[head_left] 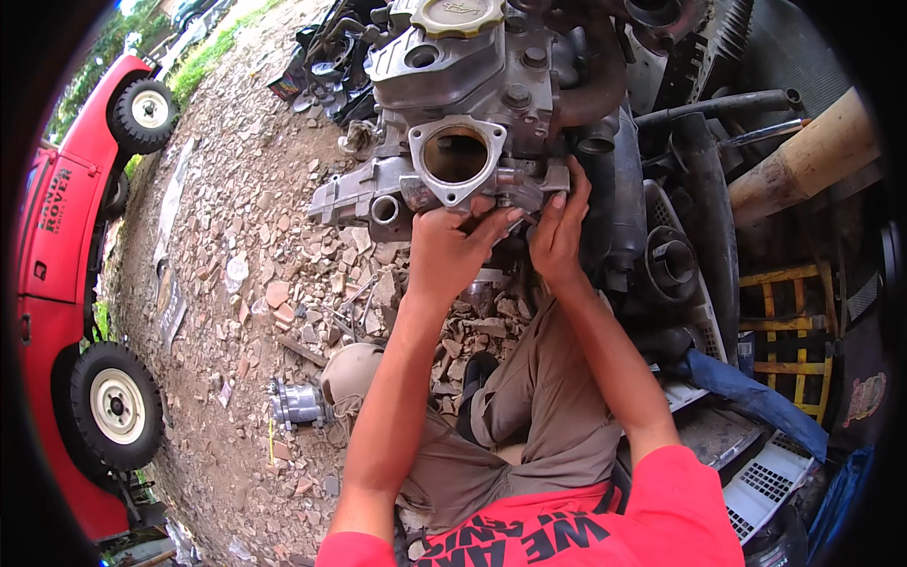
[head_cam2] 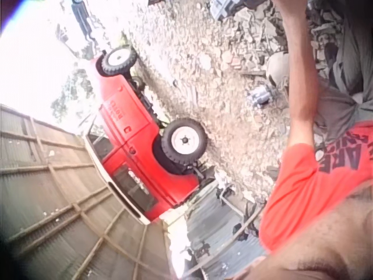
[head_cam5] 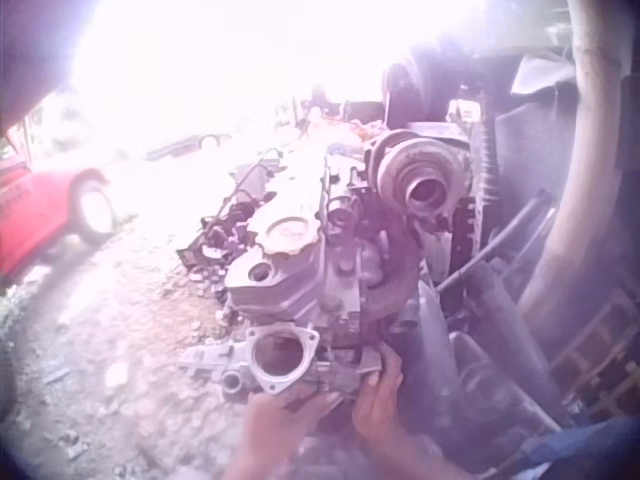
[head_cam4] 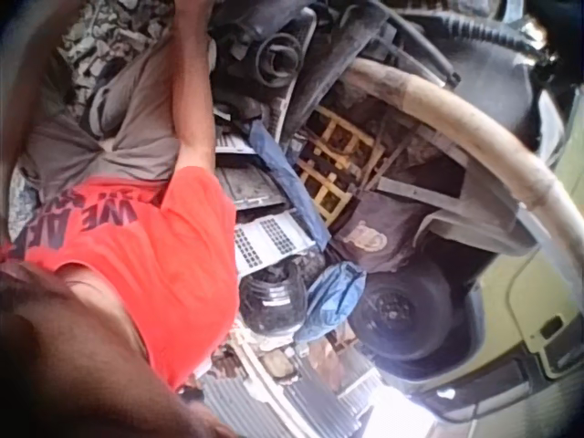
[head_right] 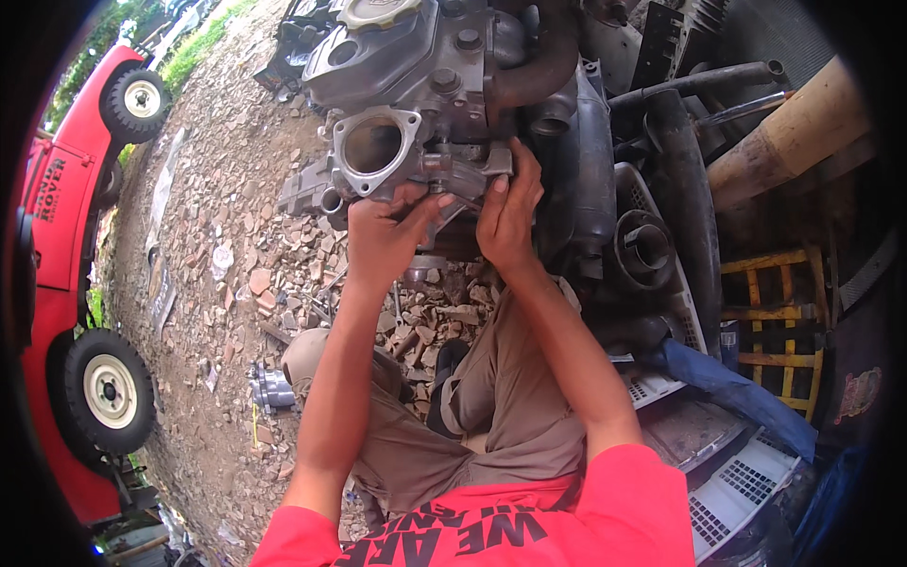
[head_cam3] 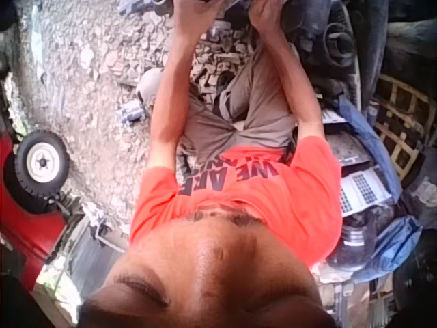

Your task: The person sits on the ground and uses a wrench to tighten bolts on a car engine block. They then pick up a cylindrical metal part and inspect it by hand.

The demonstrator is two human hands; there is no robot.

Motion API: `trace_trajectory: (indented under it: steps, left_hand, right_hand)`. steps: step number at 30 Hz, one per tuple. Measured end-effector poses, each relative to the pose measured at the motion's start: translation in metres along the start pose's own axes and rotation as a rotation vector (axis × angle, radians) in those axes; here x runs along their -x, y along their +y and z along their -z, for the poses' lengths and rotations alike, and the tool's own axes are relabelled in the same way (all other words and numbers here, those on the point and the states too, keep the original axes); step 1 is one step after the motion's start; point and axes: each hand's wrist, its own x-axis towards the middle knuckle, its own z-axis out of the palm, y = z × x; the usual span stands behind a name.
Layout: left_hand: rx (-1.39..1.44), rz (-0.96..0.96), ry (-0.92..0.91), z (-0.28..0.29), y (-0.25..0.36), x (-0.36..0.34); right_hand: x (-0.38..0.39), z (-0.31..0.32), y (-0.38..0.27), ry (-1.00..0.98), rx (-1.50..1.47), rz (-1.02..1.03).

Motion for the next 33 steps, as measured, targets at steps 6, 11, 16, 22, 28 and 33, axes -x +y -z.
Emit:
trace_trajectory:
  steps: [6,11,16,22,28,33]
  left_hand:
    - [0.013,-0.022,-0.047,0.007,-0.001,0.0]
    - [-0.035,-0.087,-0.093,0.011,-0.009,-0.003]
    - [0.021,-0.127,-0.089,0.008,-0.015,-0.004]
    - [-0.037,-0.186,-0.089,0.01,-0.011,0.004]
    - [-0.134,-0.174,-0.074,0.015,-0.008,0.002]
    - [-0.171,-0.174,-0.044,0.015,-0.01,-0.001]
  right_hand:
    - [0.014,0.018,-0.037,0.031,0.321,0.137]
    - [0.029,0.022,-0.047,-0.089,0.363,0.088]
    - [0.016,0.033,-0.046,-0.154,0.399,0.155]
    - [-0.005,0.078,-0.068,-0.434,0.502,0.236]
    - [-0.057,0.102,-0.111,-0.536,0.628,0.486]
    - [-0.095,0.1,-0.142,-0.715,0.811,0.622]
